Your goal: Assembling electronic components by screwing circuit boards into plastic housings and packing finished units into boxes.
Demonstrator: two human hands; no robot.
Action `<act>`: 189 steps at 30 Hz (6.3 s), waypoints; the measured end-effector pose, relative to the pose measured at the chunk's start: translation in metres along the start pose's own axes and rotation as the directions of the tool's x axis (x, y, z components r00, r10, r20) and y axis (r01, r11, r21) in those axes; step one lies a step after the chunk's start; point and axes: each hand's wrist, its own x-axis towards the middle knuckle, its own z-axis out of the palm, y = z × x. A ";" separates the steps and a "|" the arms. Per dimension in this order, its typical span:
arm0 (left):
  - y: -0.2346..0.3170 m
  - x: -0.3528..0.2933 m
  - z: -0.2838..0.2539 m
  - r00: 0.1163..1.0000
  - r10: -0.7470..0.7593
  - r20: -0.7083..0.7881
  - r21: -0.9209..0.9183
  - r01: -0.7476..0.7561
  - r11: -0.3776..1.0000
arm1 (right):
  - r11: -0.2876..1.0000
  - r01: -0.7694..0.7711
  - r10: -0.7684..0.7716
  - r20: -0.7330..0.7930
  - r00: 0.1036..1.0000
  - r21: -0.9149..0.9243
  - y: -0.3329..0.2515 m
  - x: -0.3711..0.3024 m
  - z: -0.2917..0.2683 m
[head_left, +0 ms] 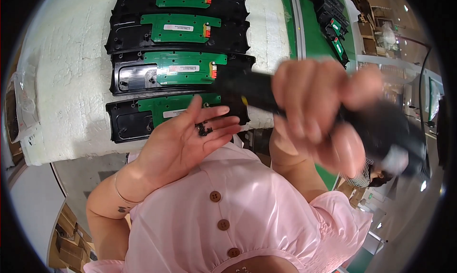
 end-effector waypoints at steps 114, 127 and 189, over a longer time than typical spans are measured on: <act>0.019 -0.020 -0.029 0.978 0.154 0.144 0.313 -0.192 0.930 | 0.930 -0.261 0.289 0.077 0.954 -0.259 0.042 0.027 0.016; 0.018 -0.017 -0.029 0.966 0.248 0.070 0.050 -0.252 0.966 | 0.989 -0.078 0.042 0.269 0.962 0.123 -0.015 0.034 0.018; 0.017 -0.025 -0.022 0.941 0.313 0.126 -0.103 -0.302 0.948 | 0.977 0.070 -0.115 0.218 0.969 0.203 0.018 0.041 0.043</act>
